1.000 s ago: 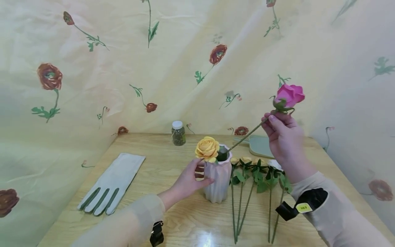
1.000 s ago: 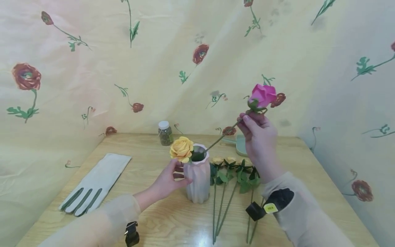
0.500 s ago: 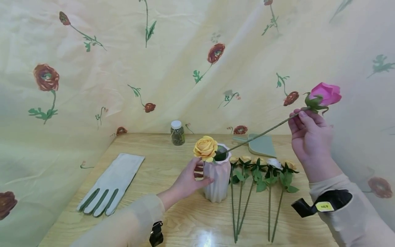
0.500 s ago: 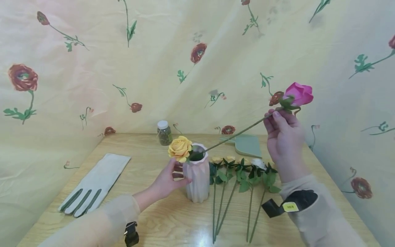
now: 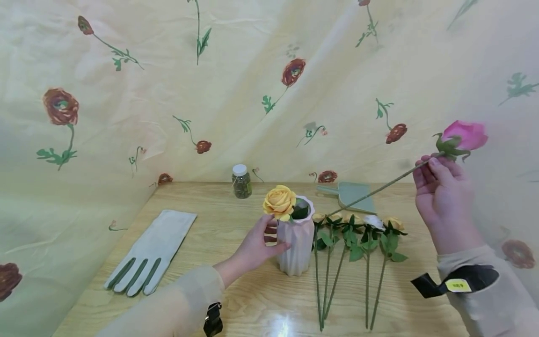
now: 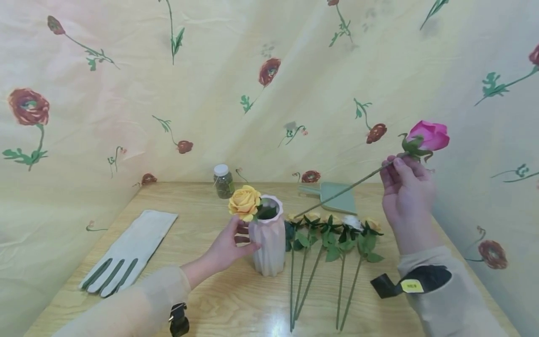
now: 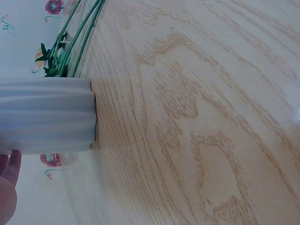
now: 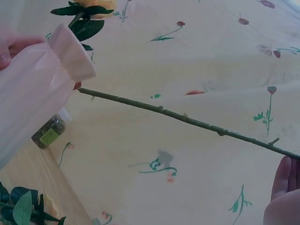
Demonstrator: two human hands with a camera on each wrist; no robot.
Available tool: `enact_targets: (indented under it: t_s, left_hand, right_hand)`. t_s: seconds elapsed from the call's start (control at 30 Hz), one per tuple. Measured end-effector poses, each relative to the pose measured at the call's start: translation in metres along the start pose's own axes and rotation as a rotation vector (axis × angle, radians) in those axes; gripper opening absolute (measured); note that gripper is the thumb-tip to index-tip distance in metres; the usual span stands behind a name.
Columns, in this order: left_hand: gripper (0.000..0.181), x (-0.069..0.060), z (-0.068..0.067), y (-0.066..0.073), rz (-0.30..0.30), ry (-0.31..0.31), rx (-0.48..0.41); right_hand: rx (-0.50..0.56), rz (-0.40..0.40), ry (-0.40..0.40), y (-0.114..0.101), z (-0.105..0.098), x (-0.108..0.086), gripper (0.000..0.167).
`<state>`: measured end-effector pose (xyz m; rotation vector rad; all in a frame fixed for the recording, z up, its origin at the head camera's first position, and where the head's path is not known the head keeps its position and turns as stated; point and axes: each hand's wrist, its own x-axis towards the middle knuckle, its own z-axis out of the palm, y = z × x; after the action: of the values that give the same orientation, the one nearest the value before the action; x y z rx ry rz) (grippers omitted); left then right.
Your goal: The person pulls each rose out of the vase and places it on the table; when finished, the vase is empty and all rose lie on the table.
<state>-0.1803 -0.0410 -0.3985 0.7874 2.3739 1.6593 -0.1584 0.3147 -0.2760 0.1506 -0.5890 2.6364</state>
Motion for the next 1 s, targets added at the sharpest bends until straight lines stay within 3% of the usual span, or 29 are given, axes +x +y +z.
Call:
enact_targets:
  t_s: [0.77,1.0]
  left_hand:
    - [0.067,-0.001,0.0,-0.003,-0.009,0.009,0.004]
    - [0.066,0.0,0.0,-0.002,0.013,0.002,0.012]
  right_hand:
    - [-0.307,0.086,0.146,-0.019,-0.091,-0.013,0.009]
    - [-0.389,0.098,0.166,-0.025,-0.117,-0.023,0.012]
